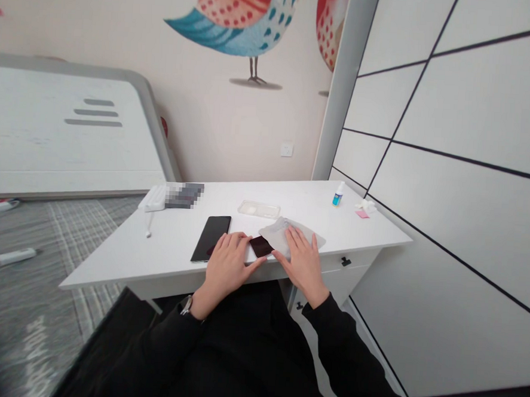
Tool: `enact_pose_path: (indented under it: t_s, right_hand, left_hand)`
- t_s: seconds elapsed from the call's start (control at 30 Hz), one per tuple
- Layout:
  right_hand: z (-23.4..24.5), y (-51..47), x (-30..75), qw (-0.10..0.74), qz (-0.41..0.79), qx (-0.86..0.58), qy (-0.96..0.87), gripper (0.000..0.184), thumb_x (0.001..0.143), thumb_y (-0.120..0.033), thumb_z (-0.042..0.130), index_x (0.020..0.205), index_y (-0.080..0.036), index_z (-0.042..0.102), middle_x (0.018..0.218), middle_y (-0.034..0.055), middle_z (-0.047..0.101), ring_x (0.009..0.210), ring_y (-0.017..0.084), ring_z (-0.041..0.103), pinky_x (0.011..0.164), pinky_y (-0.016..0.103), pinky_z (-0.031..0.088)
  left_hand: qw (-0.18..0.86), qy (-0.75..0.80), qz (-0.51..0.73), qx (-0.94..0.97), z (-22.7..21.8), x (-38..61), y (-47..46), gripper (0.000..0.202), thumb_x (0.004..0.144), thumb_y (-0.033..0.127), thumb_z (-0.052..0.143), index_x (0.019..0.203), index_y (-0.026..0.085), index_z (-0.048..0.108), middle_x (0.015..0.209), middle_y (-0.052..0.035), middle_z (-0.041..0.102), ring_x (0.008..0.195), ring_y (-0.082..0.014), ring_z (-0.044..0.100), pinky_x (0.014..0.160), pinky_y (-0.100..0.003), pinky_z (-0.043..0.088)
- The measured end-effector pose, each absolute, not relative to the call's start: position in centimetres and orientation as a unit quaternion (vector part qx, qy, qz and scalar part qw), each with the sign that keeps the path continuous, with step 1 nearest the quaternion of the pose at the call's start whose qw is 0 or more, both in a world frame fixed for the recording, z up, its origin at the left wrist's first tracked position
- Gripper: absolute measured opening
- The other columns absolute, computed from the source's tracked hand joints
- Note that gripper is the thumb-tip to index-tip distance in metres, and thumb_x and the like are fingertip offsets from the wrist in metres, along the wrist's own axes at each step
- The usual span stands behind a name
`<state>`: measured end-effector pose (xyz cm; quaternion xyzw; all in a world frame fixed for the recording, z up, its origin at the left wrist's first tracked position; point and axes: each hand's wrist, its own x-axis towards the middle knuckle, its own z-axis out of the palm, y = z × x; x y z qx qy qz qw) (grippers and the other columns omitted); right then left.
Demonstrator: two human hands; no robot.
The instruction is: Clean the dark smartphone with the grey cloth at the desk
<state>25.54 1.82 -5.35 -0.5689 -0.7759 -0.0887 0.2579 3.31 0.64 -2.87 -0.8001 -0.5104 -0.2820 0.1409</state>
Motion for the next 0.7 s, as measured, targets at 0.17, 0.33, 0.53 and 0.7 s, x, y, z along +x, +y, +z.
enact_pose_path:
  t_s: [0.17, 0.33, 0.53, 0.7]
  right_hand:
    - [-5.3, 1.7, 25.2, 0.256, -0.091, -0.554, -0.787, 0.075, 0.101, -0.068, 0.029, 0.156, -0.019, 0.038, 0.16, 0.0128, 0.041, 0.148, 0.032, 0.037, 0.122, 0.061, 0.014]
    - [-5.2, 1.6, 24.6, 0.267, -0.083, -0.554, -0.784, 0.076, 0.1, -0.068, 0.03, 0.161, -0.021, 0.027, 0.163, 0.0118, 0.035, 0.151, 0.032, 0.032, 0.122, 0.062, 0.014]
    - [-4.5, 1.5, 23.7, 0.299, -0.073, -0.546, -0.779, 0.083, 0.099, -0.069, 0.031, 0.163, -0.02, 0.011, 0.168, 0.0103, 0.022, 0.156, 0.029, 0.019, 0.123, 0.058, 0.017]
    - [-3.8, 2.0, 22.9, 0.31, -0.06, -0.522, -0.792, 0.084, 0.1, -0.068, 0.033, 0.164, -0.021, 0.007, 0.169, 0.0109, 0.019, 0.157, 0.03, 0.014, 0.124, 0.06, 0.016]
  left_hand:
    - [0.108, -0.505, -0.296, -0.804, -2.7, 3.2, 0.7, 0.052, 0.091, 0.058, 0.062, 0.12, 0.016, 0.058, 0.121, -0.0139, 0.063, 0.12, -0.0309, 0.057, 0.115, -0.051, 0.035]
    - [0.07, -0.501, -0.309, -0.805, -2.6, 2.9, 0.9, 0.056, 0.089, 0.056, 0.066, 0.125, 0.017, 0.05, 0.123, -0.014, 0.064, 0.118, -0.0316, 0.061, 0.113, -0.051, 0.039]
    - [-0.03, -0.491, -0.33, -0.806, -2.1, 2.7, 0.7, 0.055, 0.091, 0.038, 0.064, 0.135, 0.023, 0.035, 0.122, -0.0073, 0.069, 0.114, -0.0268, 0.067, 0.106, -0.044, 0.047]
    - [-0.018, -0.506, -0.325, -0.799, -2.1, 2.6, 0.6, 0.05, 0.091, 0.029, 0.062, 0.134, 0.021, 0.038, 0.112, -0.007, 0.073, 0.107, -0.0263, 0.069, 0.101, -0.042, 0.05]
